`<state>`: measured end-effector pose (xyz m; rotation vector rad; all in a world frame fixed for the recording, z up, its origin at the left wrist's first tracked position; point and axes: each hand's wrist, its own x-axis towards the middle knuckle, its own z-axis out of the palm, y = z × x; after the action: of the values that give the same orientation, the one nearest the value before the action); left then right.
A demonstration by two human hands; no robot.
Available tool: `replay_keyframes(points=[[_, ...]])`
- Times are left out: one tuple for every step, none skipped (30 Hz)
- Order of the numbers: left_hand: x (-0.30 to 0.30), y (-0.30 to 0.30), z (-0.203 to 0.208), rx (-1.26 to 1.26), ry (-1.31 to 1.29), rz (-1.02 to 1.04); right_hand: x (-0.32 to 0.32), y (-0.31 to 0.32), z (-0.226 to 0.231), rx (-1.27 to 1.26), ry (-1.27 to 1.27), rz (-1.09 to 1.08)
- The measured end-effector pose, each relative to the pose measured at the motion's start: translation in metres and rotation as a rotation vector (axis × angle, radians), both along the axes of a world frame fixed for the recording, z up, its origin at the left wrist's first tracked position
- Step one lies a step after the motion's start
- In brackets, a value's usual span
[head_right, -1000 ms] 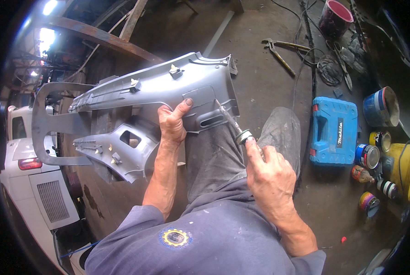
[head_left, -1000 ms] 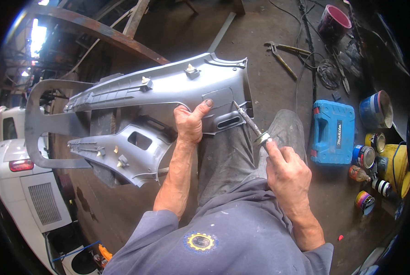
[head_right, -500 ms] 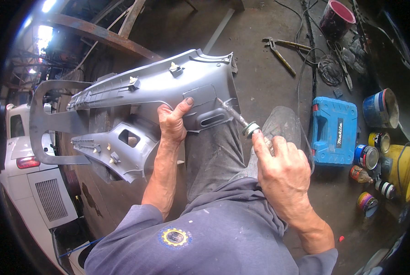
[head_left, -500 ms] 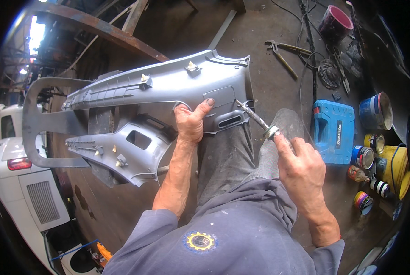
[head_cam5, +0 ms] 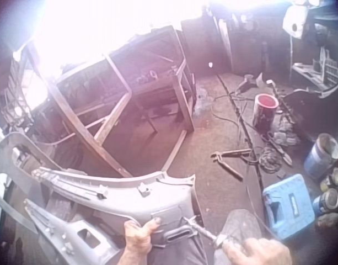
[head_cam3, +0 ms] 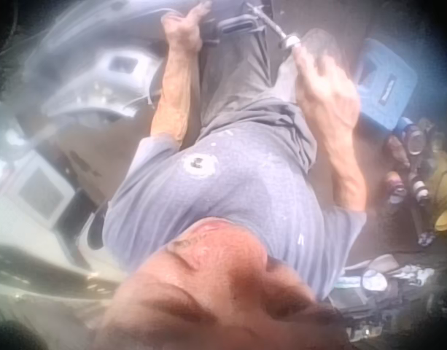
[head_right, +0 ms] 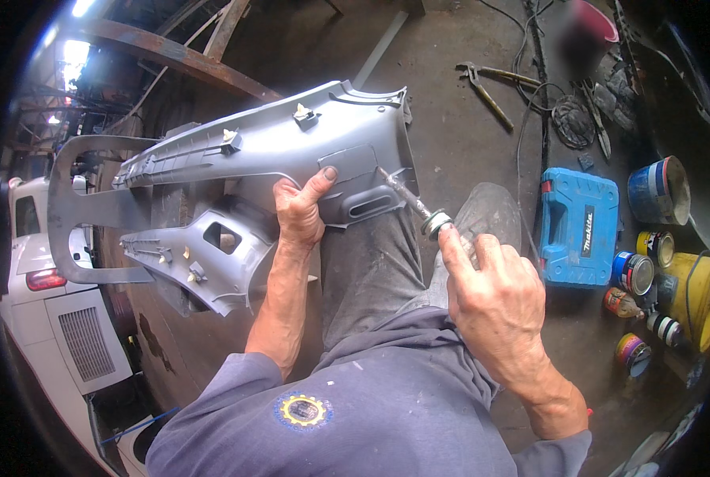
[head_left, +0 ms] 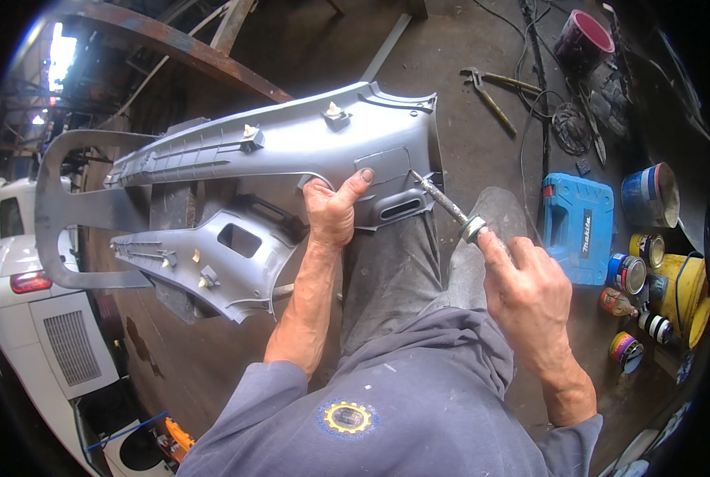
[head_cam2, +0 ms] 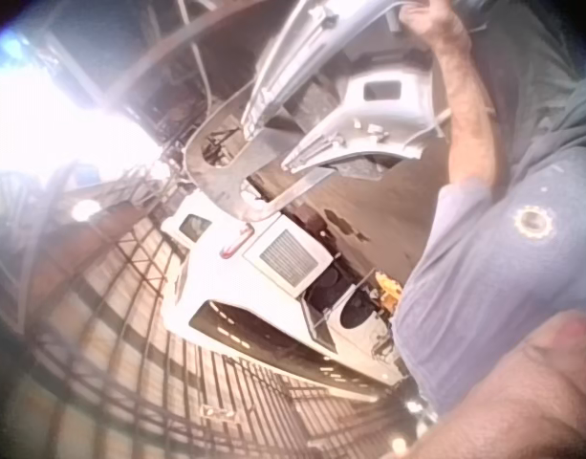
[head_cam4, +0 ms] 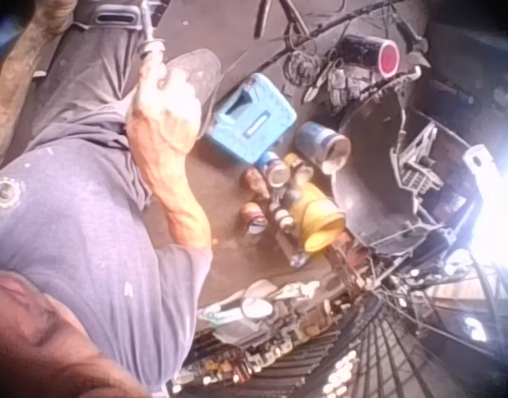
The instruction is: The person uses a rotary tool to grind and smooth the edges of a gray car bumper. They repeatedly rotate the bumper to access different areas and continue grinding along the contours.
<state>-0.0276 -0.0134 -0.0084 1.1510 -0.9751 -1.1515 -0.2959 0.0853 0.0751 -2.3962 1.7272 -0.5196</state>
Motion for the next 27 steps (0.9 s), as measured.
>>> replay_keyframes(points=[[0.000,0.000,-0.001,-0.003,-0.002,0.002,0.000,0.000,0.001,0.025,-0.020,0.001],[0.001,0.000,-0.002,-0.005,-0.004,0.005,0.001,0.000,0.002,0.034,-0.040,-0.002],[0.001,0.000,-0.001,-0.001,-0.005,0.002,0.003,0.000,0.002,0.042,-0.060,-0.006],[0.000,0.000,0.001,0.003,-0.008,-0.001,0.003,0.000,0.003,0.050,-0.080,-0.010],[0.000,0.000,0.001,0.007,-0.010,-0.004,0.004,0.000,0.002,0.050,-0.081,-0.013],[0.000,0.000,0.000,0.006,-0.011,-0.005,0.004,0.001,0.001,0.050,-0.082,-0.017],[0.001,0.000,-0.001,0.004,-0.014,-0.004,0.004,0.002,0.000,0.050,-0.084,-0.020],[0.001,0.000,-0.001,0.002,-0.016,-0.004,0.005,0.002,0.001,0.053,-0.087,-0.024],[0.000,0.000,0.000,0.003,-0.007,0.009,0.006,0.003,0.001,0.056,-0.089,-0.028],[-0.003,0.000,0.003,0.004,0.002,0.021,0.007,0.003,0.001,0.059,-0.091,-0.034],[-0.005,0.001,0.004,0.005,0.011,0.033,0.007,0.003,0.001,0.061,-0.089,-0.035],[-0.003,0.001,0.003,0.012,0.009,0.017,0.007,0.004,0.001,0.064,-0.087,-0.036],[0.001,0.001,0.000,0.019,0.007,0.002,0.008,0.004,0.002,0.066,-0.085,-0.037],[0.004,0.001,-0.002,0.026,0.005,-0.013,0.008,0.005,0.002,0.068,-0.092,-0.040],[0.005,0.001,-0.004,0.026,0.003,-0.017,0.008,0.005,0.002,0.070,-0.099,-0.043],[0.006,0.001,-0.005,0.026,0.002,-0.022,0.009,0.006,0.001,0.073,-0.105,-0.046],[0.007,0.000,-0.006,0.026,0.001,-0.026,0.009,0.006,0.001,0.068,-0.110,-0.051],[0.007,0.000,-0.007,0.028,-0.002,-0.020,0.010,0.007,0.000,0.063,-0.114,-0.055],[0.007,0.000,-0.008,0.031,-0.005,-0.014,0.010,0.007,-0.001,0.058,-0.120,-0.060],[0.007,0.000,-0.009,0.033,-0.009,-0.008,0.010,0.007,-0.001,0.061,-0.129,-0.063],[0.007,0.000,-0.009,0.034,-0.008,-0.010,0.011,0.007,-0.001,0.063,-0.139,-0.066],[0.008,0.000,-0.009,0.035,-0.008,-0.012,0.011,0.008,0.000,0.065,-0.148,-0.069],[0.008,0.001,-0.008,0.036,-0.007,-0.015,0.012,0.008,-0.001,0.072,-0.153,-0.073],[0.008,0.001,-0.009,0.039,-0.015,-0.006,0.012,0.008,-0.001,0.080,-0.158,-0.076],[0.007,0.000,-0.009,0.042,-0.024,0.004,0.012,0.009,-0.001,0.087,-0.164,-0.080],[0.007,0.001,-0.008,0.039,-0.027,0.003,0.012,0.009,-0.001,0.086,-0.172,-0.081],[0.006,0.001,-0.007,0.035,-0.030,0.002,0.012,0.009,-0.002,0.084,-0.181,-0.082]])
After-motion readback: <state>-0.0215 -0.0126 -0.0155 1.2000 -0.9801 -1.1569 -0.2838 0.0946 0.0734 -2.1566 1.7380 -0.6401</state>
